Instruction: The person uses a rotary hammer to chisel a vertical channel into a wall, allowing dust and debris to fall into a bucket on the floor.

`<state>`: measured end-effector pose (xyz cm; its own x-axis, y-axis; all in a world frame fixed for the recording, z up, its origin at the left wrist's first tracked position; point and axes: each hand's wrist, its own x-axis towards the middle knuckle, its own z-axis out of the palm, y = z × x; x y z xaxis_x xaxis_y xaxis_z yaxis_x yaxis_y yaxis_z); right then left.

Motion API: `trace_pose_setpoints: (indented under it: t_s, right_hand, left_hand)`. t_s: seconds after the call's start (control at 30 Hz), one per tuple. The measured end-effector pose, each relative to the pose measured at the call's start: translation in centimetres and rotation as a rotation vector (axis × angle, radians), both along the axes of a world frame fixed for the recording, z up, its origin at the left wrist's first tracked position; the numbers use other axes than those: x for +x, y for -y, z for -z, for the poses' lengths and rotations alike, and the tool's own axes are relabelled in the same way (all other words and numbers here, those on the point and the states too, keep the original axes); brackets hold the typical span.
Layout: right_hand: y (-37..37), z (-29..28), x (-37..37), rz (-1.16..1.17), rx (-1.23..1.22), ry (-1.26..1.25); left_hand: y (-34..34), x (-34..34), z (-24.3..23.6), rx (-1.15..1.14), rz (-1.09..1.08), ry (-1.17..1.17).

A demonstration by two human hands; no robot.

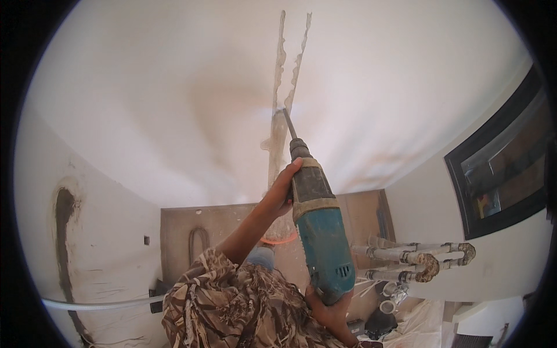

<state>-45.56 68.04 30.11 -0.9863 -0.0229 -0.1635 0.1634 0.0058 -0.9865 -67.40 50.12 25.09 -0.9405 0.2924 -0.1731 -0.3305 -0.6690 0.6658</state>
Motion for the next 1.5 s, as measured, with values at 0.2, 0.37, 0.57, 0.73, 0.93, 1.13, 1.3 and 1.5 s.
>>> trace_pose_setpoints:
  t_s: [0.2, 0.37, 0.57, 0.73, 0.93, 1.13, 1.3, 1.5]
  right_hand:
    - [-1.7, -2.2, -2.4, -0.016, 0.081, 0.001]
    - [-4.3, -7.2, -5.4, -0.018, 0.178, -0.087]
    - [-5.0, -4.4, -4.0, -0.068, 0.074, -0.136]
    - [-2.2, 0.9, 2.1, -0.065, -0.122, -0.114]
    - [-0.8, 2.2, 3.6, -0.078, -0.141, -0.157]
    - [0.2, 3.4, 2.2, -0.052, -0.081, -0.116]
    - [1.6, 2.9, 1.7, -0.046, -0.04, -0.11]
    - [2.3, 0.8, 0.0, -0.133, 0.139, -0.242]
  left_hand:
    - [-0.8, -1.7, -1.3, 0.017, -0.027, -0.047]
    - [-2.6, -3.5, -2.7, 0.13, -0.079, -0.062]
    - [-3.9, -1.5, -1.5, 0.124, -0.113, 0.014]
    - [-2.6, 3.5, 0.3, 0.032, -0.161, 0.108]
    - [0.0, 4.1, 0.2, 0.011, -0.052, 0.009]
    - [0.5, 2.9, -0.1, -0.027, -0.111, 0.079]
    - [2.0, 1.6, 0.8, -0.029, -0.058, 0.054]
    - [2.3, 0.6, 1.8, 0.028, -0.095, 0.042]
